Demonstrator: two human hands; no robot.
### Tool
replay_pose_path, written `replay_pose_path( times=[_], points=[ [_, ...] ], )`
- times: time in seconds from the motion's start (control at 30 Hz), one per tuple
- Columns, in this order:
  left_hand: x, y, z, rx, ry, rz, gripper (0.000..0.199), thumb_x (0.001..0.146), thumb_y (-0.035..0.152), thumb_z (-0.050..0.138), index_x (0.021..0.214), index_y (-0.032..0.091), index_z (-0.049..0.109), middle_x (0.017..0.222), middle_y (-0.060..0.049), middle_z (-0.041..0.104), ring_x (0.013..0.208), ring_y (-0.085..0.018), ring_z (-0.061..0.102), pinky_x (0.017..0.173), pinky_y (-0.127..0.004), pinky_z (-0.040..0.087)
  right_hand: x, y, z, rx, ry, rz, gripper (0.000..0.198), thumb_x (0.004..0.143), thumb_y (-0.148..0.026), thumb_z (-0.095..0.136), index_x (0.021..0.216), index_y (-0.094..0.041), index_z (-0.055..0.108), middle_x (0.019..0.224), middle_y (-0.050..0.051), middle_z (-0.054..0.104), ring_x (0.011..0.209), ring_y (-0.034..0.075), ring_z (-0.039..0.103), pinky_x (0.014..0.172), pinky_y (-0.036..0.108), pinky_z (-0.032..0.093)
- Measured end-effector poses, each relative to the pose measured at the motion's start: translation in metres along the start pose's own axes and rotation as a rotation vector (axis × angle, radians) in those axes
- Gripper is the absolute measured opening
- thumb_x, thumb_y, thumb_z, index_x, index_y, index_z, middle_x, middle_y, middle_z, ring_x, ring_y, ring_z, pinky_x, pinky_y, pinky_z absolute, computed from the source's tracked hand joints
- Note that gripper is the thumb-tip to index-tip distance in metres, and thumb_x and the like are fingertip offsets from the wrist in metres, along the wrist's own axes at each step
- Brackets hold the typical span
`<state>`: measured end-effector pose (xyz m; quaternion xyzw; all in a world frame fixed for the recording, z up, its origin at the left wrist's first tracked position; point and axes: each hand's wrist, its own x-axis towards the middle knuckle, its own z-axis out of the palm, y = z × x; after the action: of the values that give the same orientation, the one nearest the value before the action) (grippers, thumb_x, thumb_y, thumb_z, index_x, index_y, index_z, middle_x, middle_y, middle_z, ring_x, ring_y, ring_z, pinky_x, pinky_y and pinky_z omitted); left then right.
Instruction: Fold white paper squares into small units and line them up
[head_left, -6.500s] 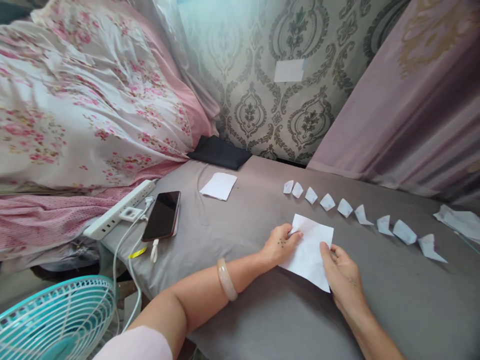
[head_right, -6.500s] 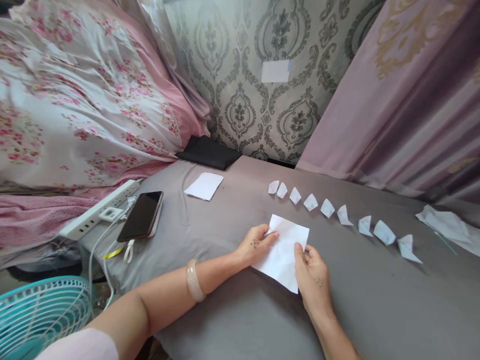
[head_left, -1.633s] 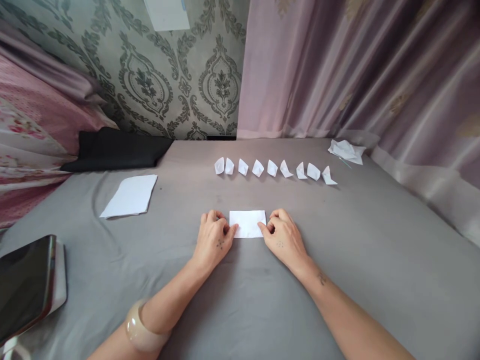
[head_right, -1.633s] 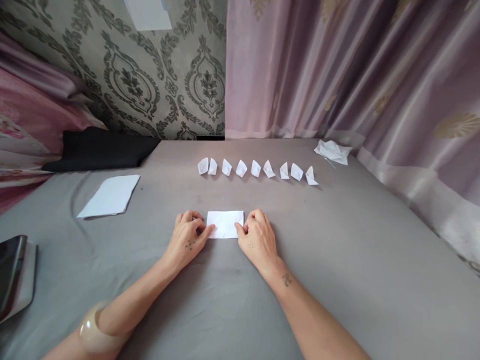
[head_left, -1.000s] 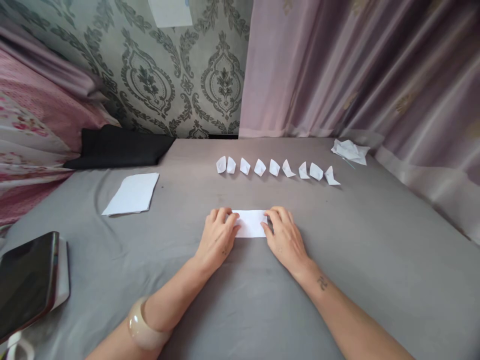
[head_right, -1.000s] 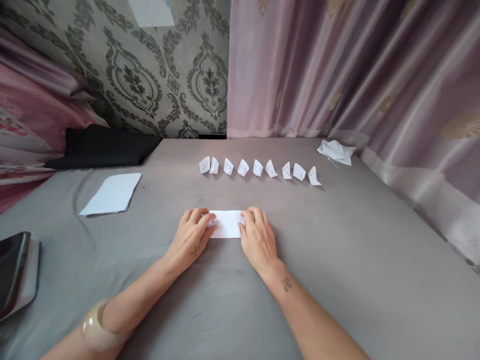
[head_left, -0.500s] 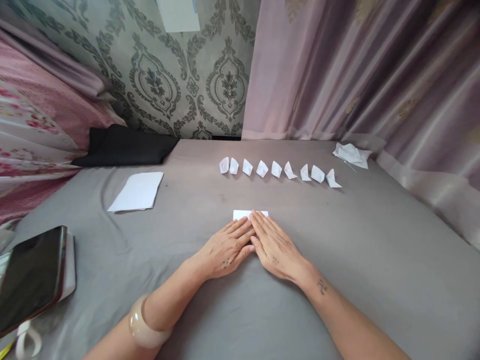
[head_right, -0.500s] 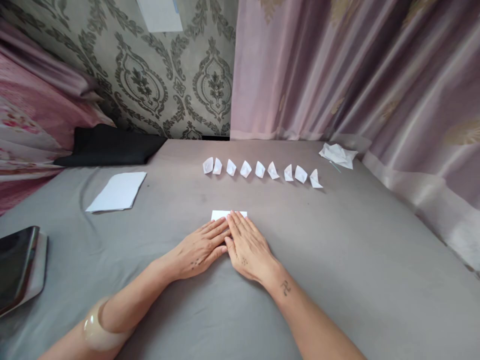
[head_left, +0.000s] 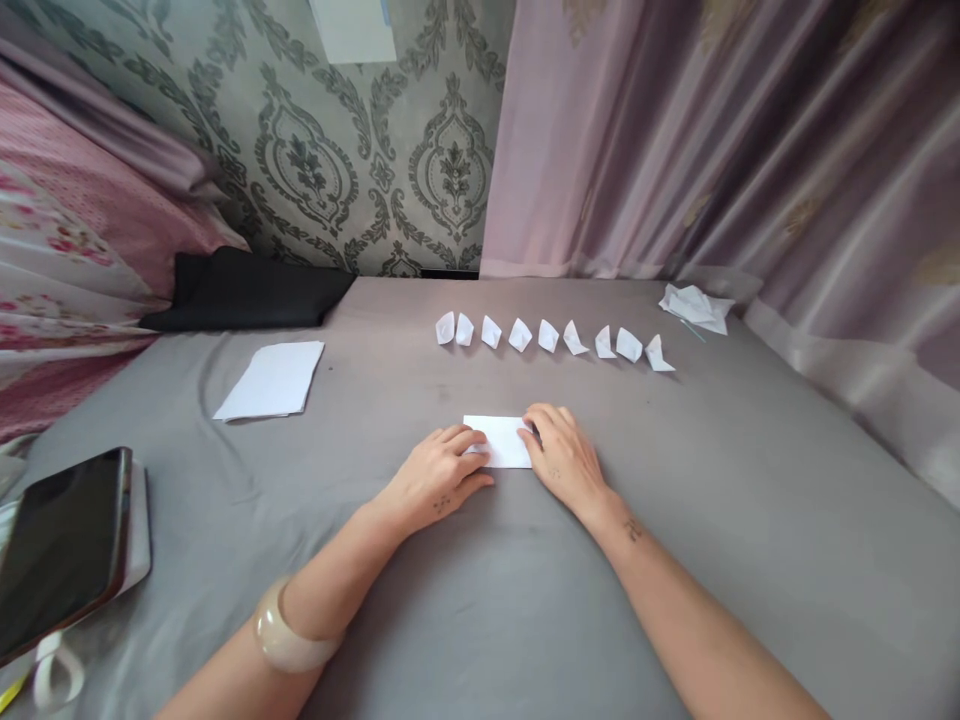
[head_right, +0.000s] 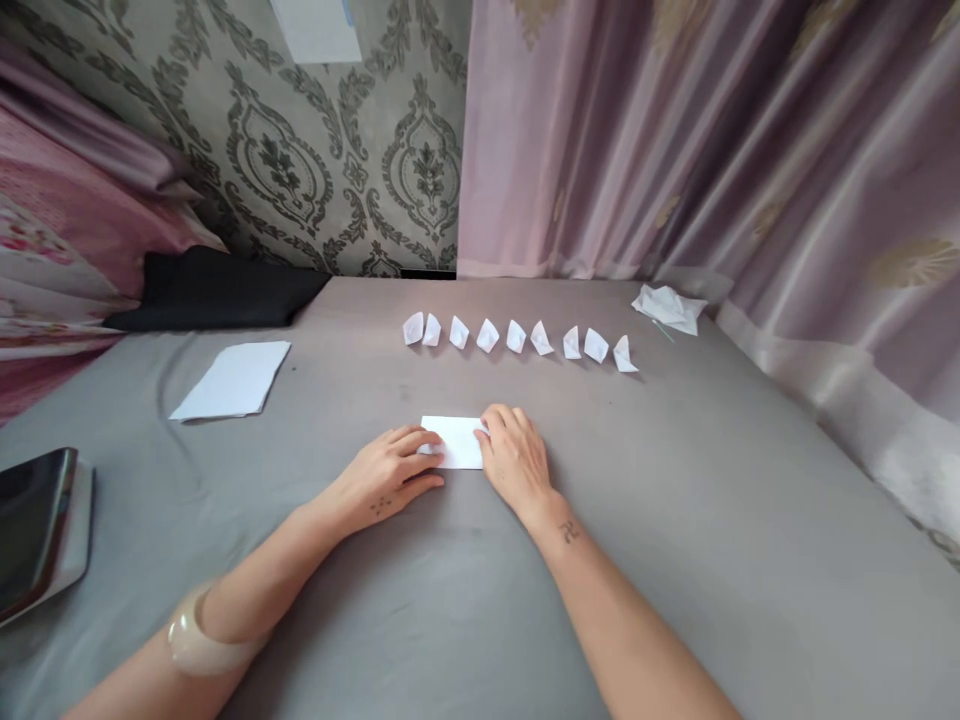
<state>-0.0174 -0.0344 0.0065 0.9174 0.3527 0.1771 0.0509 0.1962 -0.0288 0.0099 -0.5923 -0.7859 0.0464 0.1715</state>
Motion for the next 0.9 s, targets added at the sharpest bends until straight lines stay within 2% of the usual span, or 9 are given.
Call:
replay_pose_path(
  times=[0.1, 0.17, 0.27, 0.37, 0.47, 0.67, 0.8, 0.9],
  points=[
    [0.002, 0.001, 0.003, 0.083, 0.017, 0.079, 0.024, 0.095, 0.027, 0.043, 0.097, 0.018, 0.066, 0.104, -0.01, 0.062, 0.093, -0.021, 0.056, 0.077, -0.034, 0.046, 0.002, 0.006, 0.002, 0.047, 0.006, -0.022, 0.034, 0.092, -0.025, 0.045, 0.124, -0.017, 0.053, 0.121, 0.009, 0.06, 0.108, 0.024, 0.052, 0.092, 0.037, 0.043],
    [0.002, 0.001, 0.003, 0.134, 0.006, 0.107, 0.026, 0.096, 0.02, 0.039, 0.098, 0.017, 0.065, 0.1, -0.01, 0.062, 0.089, -0.02, 0.054, 0.075, -0.033, 0.045, 0.001, 0.006, 0.002, 0.057, -0.006, 0.0, 0.036, 0.091, -0.025, 0.045, 0.125, -0.017, 0.052, 0.119, 0.011, 0.059, 0.108, 0.025, 0.052, 0.091, 0.038, 0.042],
    [0.002, 0.0, 0.002, 0.195, -0.024, 0.093, 0.028, 0.096, 0.018, 0.036, 0.1, 0.016, 0.064, 0.1, -0.01, 0.062, 0.089, -0.021, 0.053, 0.073, -0.033, 0.044, -0.001, 0.005, 0.0, 0.113, -0.032, 0.089, 0.029, 0.087, -0.027, 0.05, 0.114, -0.018, 0.057, 0.107, 0.009, 0.062, 0.101, 0.023, 0.055, 0.086, 0.035, 0.043],
    [0.003, -0.001, 0.001, 0.207, -0.044, 0.028, 0.03, 0.096, 0.017, 0.034, 0.1, 0.016, 0.063, 0.1, -0.01, 0.062, 0.09, -0.022, 0.053, 0.072, -0.034, 0.044, -0.002, 0.004, -0.005, 0.2, -0.071, 0.23, 0.015, 0.083, -0.031, 0.053, 0.093, -0.022, 0.061, 0.089, 0.004, 0.064, 0.084, 0.019, 0.059, 0.071, 0.03, 0.043],
    [0.005, 0.0, -0.001, 0.148, -0.059, -0.03, 0.031, 0.096, 0.015, 0.033, 0.101, 0.017, 0.063, 0.099, -0.01, 0.063, 0.09, -0.022, 0.054, 0.073, -0.034, 0.046, -0.004, 0.004, -0.01, 0.275, -0.129, 0.338, 0.012, 0.08, -0.033, 0.053, 0.077, -0.023, 0.06, 0.076, 0.0, 0.063, 0.069, 0.016, 0.058, 0.059, 0.026, 0.038],
    [0.005, 0.002, 0.0, 0.077, -0.06, -0.072, 0.03, 0.094, 0.011, 0.034, 0.107, 0.017, 0.06, 0.109, -0.008, 0.062, 0.097, -0.021, 0.056, 0.081, -0.032, 0.05, -0.009, 0.002, -0.016, 0.371, -0.094, 0.331, 0.014, 0.076, -0.032, 0.055, 0.069, -0.022, 0.058, 0.079, 0.0, 0.063, 0.067, 0.014, 0.056, 0.063, 0.027, 0.04],
    [0.003, 0.001, 0.003, 0.033, -0.021, -0.09, 0.033, 0.091, 0.008, 0.034, 0.111, 0.017, 0.059, 0.115, -0.009, 0.06, 0.103, -0.021, 0.055, 0.084, -0.033, 0.052, -0.011, -0.001, -0.016, 0.65, -0.143, 0.446, 0.017, 0.074, -0.035, 0.059, 0.065, -0.02, 0.055, 0.059, -0.003, 0.059, 0.054, 0.012, 0.053, 0.054, 0.024, 0.039],
    [0.003, 0.001, 0.004, 0.006, 0.019, -0.072, 0.039, 0.087, 0.004, 0.035, 0.118, 0.017, 0.054, 0.12, -0.01, 0.057, 0.107, -0.022, 0.053, 0.087, -0.035, 0.051, -0.011, -0.003, -0.014, 0.948, -0.15, 0.569, 0.02, 0.073, -0.037, 0.063, 0.073, -0.019, 0.054, 0.049, -0.005, 0.055, 0.041, 0.009, 0.046, 0.042, 0.02, 0.033]
  ],
)
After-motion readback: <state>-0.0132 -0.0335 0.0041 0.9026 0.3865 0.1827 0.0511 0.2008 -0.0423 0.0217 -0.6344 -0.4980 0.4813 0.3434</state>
